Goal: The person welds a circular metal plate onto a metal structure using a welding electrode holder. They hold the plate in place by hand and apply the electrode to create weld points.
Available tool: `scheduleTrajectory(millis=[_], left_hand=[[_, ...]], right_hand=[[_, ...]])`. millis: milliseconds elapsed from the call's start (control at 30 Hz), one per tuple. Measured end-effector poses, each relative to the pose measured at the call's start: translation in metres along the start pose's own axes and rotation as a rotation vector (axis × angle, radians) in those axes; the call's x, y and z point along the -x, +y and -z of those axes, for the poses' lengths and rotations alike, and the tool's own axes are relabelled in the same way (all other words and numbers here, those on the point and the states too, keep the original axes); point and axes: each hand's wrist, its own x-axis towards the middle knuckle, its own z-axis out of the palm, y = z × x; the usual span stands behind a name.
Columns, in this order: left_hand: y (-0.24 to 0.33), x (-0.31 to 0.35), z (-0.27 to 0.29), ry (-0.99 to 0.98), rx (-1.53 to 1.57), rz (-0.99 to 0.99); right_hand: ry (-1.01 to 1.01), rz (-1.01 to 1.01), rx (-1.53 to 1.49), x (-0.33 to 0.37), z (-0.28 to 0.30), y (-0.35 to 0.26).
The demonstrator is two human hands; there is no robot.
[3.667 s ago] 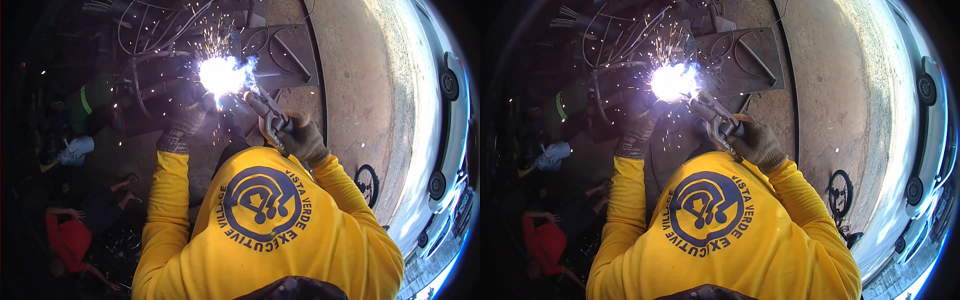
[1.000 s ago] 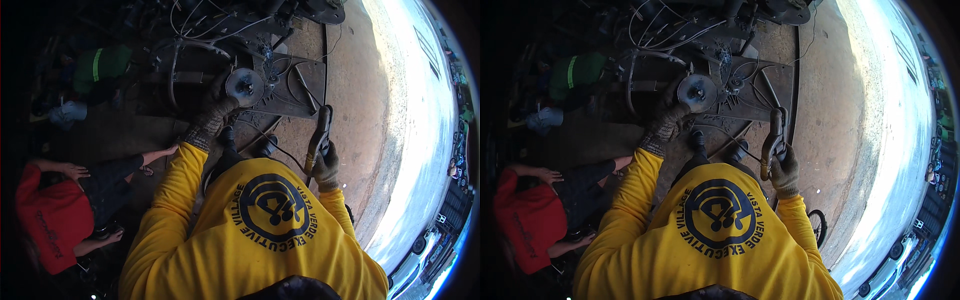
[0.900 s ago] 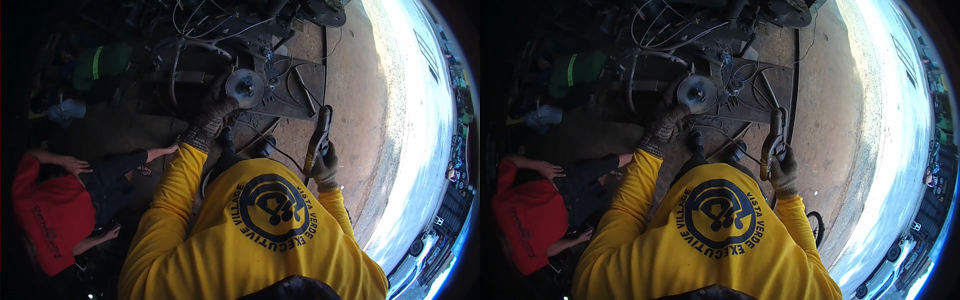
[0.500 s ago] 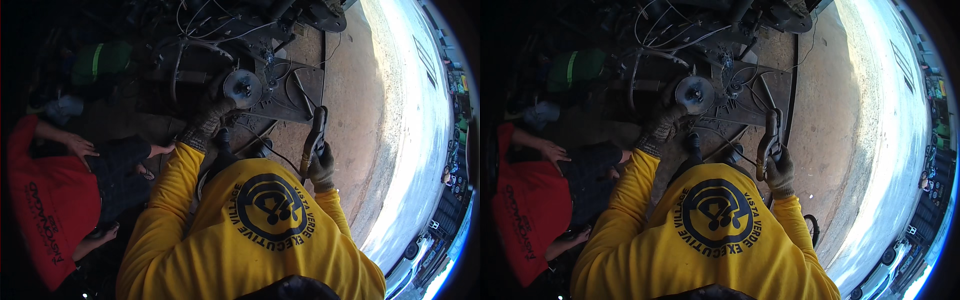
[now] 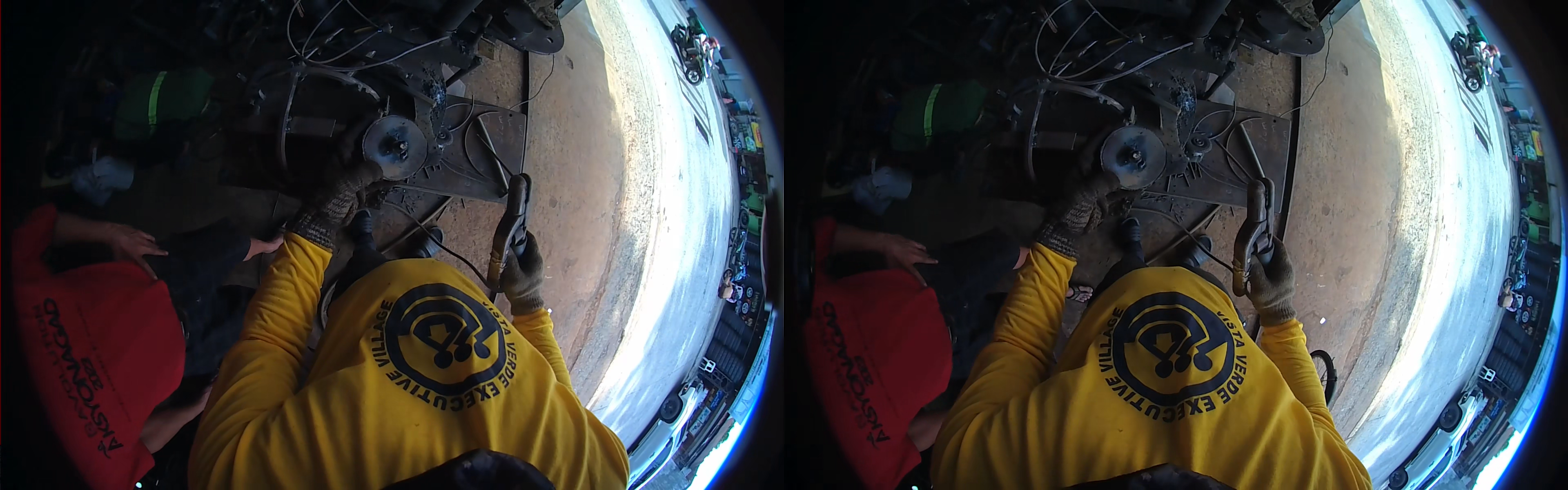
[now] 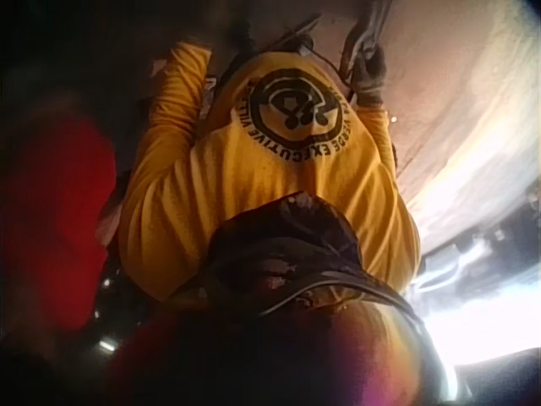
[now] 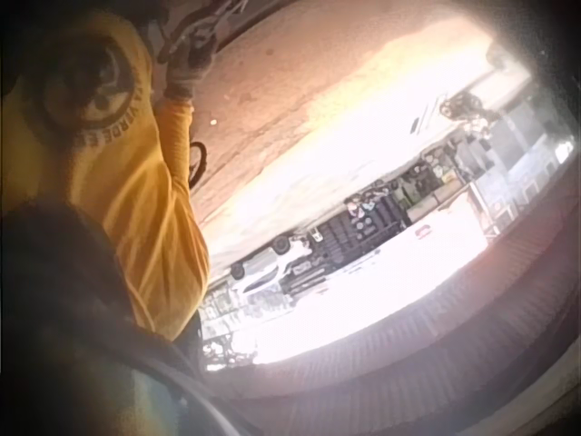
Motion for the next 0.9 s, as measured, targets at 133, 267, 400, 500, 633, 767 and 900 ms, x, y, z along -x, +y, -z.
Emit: scheduleTrajectory(millis=[133,267,400,500,633,767,900], left_hand=[[0.0034,0.0040,0.0008,0.014,-0.005,0.007],[0.0038,0.0068,0.0017,0.025,-0.005,0.008],[0.0043,0.0084,0.0008,0.035,-0.009,0.009],[0.0033,0.0096,0.0013,0.049,-0.003,0.010],[0.0016,0.0086,0.0017,0.065,0.002,0.014],[0.0002,0.0063,0.0004,0.081,0.012,0.013],[-0.0004,0.0014,-0.0028,0.091,0.005,0.012]], right_hand=[[-0.011,0.007,0.011,-0.0011,0.0005,0.0031],[-0.024,0.020,0.012,-0.0028,0.0006,0.0044],[-0.027,0.024,0.030,-0.0026,-0.0026,-0.0034],[-0.025,0.038,0.050,-0.0030,-0.0030,-0.0026],[-0.029,0.046,0.072,-0.0040,-0.0031,0.0006],[-0.024,0.025,0.074,-0.0007,-0.0017,0.0041],[-0.039,0.036,0.084,-0.0034,-0.0032,0.0020]])
